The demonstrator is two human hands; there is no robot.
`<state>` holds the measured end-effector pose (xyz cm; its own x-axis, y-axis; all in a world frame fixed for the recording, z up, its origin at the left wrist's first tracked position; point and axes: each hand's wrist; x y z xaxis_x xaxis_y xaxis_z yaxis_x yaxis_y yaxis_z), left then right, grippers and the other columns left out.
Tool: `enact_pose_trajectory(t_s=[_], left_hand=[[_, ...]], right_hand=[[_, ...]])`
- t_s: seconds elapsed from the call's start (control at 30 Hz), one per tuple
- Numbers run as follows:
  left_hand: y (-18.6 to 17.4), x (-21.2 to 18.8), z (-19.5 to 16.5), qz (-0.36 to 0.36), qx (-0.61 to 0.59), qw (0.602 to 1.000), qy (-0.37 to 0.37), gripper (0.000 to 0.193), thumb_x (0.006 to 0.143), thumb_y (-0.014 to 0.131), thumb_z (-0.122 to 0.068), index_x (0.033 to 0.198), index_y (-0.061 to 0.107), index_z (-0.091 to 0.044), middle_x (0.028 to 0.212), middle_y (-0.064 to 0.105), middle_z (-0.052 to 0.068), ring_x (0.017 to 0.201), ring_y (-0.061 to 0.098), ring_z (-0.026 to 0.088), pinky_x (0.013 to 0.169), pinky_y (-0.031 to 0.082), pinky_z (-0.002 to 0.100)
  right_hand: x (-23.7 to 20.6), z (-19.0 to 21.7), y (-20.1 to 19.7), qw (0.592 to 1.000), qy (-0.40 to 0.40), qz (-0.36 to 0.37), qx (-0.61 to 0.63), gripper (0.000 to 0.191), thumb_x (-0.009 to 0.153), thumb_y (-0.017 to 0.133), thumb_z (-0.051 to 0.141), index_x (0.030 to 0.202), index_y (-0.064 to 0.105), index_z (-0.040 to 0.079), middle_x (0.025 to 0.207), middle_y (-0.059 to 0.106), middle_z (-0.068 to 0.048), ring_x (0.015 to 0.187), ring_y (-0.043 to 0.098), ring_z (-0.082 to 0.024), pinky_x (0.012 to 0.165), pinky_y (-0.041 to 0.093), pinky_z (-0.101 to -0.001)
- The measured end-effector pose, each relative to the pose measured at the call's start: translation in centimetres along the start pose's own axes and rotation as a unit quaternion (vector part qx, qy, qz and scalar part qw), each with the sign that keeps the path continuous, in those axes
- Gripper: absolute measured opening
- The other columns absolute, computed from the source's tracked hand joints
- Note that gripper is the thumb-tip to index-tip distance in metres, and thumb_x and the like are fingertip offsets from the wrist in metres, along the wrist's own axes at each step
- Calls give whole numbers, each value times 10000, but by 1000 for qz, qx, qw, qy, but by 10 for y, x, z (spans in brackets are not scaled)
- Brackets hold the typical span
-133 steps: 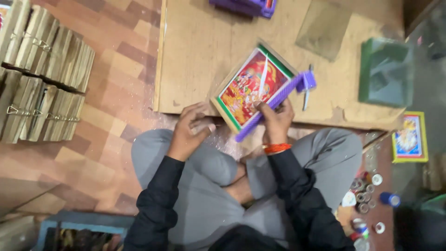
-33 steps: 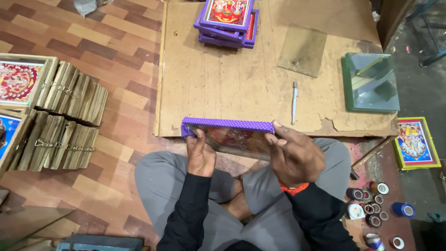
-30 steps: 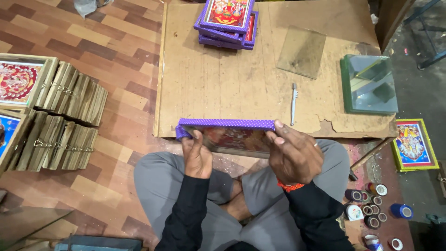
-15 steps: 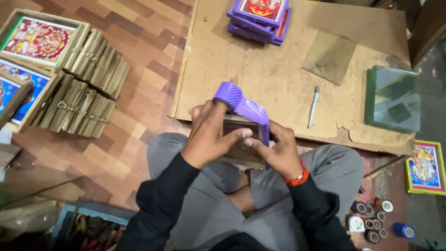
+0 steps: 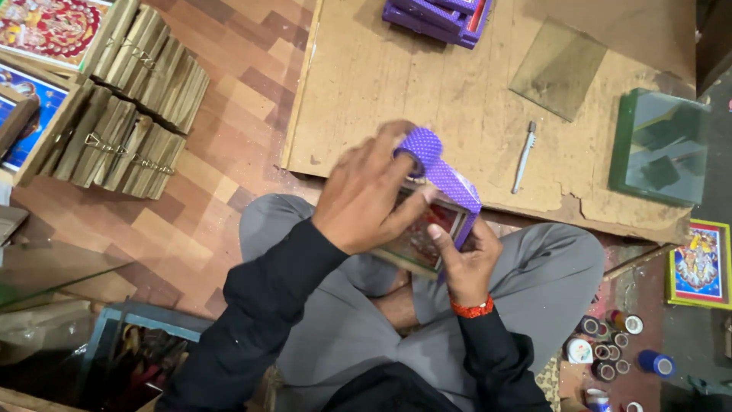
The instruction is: The person wraps small wooden frames with purple decorative tape. They apply tape to the edges, smooth it down, and trim excess with a utility knife. The person repeats this process on multiple frames, stacking finished ones nearby.
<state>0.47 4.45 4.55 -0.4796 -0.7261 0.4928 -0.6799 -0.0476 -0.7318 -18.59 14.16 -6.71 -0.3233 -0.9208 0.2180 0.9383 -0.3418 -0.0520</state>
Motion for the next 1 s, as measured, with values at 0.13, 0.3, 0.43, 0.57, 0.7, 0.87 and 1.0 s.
enact_pose_trajectory(t_s=[0.13, 0.3, 0.43, 0.57, 0.7, 0.87, 1.0], left_hand=[[-1, -6, 17, -106, -43, 982, -148, 473, 1102, 673, -364, 1423, 549, -40, 1363, 560, 180, 1186, 666, 338, 987, 577, 418], [27, -15, 33, -122, -473, 831, -267, 893, 951, 734, -338, 1643, 253, -41, 1138, 623, 51, 1002, 652, 132, 860, 594, 295], [47, -19, 28, -188, -517, 806, -217, 938, 965, 796, -161, 1676, 199, -30, 1093, 622, 17, 999, 626, 110, 916, 586, 266], [53, -21, 23, -220, -544, 773, -241, 957, 940, 813, -114, 1683, 216, -23, 1089, 625, 22, 1001, 641, 110, 935, 579, 263], [57, -27, 20, -226, -544, 771, -242, 957, 947, 810, -134, 1685, 210, -27, 1077, 627, 16, 992, 638, 104, 921, 575, 265], [68, -33, 22, -227, -544, 771, -241, 963, 957, 804, -145, 1692, 193, -30, 1053, 618, 6, 980, 635, 97, 927, 581, 263], [84, -36, 26, -243, -573, 752, -219, 984, 967, 816, -136, 1707, 174, -37, 1063, 605, 5, 992, 607, 103, 970, 549, 267]], right_hand=[[3, -1, -8, 998, -2, -45, 33, 282, 935, 793, 122, 1152, 684, -21, 1028, 734, -46, 899, 673, -84, 827, 558, -244], [5, -1, -10, 997, 7, -46, 53, 293, 943, 802, 145, 1151, 689, -27, 1033, 737, -66, 906, 682, -110, 849, 561, -264], [1, -1, -7, 996, 14, -50, 70, 288, 938, 809, 141, 1139, 680, -20, 1043, 741, -68, 921, 691, -113, 868, 565, -266], [-3, -1, -7, 996, 10, -48, 80, 266, 954, 816, 120, 1135, 685, -22, 1020, 728, -63, 903, 675, -117, 867, 550, -267], [-4, -3, -9, 995, 6, -50, 84, 298, 943, 813, 125, 1168, 674, -12, 1073, 730, -58, 956, 677, -117, 914, 547, -270], [-7, -12, -15, 996, 0, -53, 72, 293, 949, 818, 119, 1168, 683, -20, 1082, 730, -65, 967, 672, -121, 922, 541, -276], [-8, -22, -26, 998, 30, -33, 54, 300, 932, 820, 123, 1162, 677, -5, 1077, 724, -43, 957, 665, -109, 905, 540, -271]])
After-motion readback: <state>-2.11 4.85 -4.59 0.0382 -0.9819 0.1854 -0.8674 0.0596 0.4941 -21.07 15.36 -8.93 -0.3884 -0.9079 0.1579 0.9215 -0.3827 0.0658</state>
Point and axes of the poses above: each hand's wrist, its own x-axis towards the middle knuckle, its own y-axis out of the palm, z = x × y
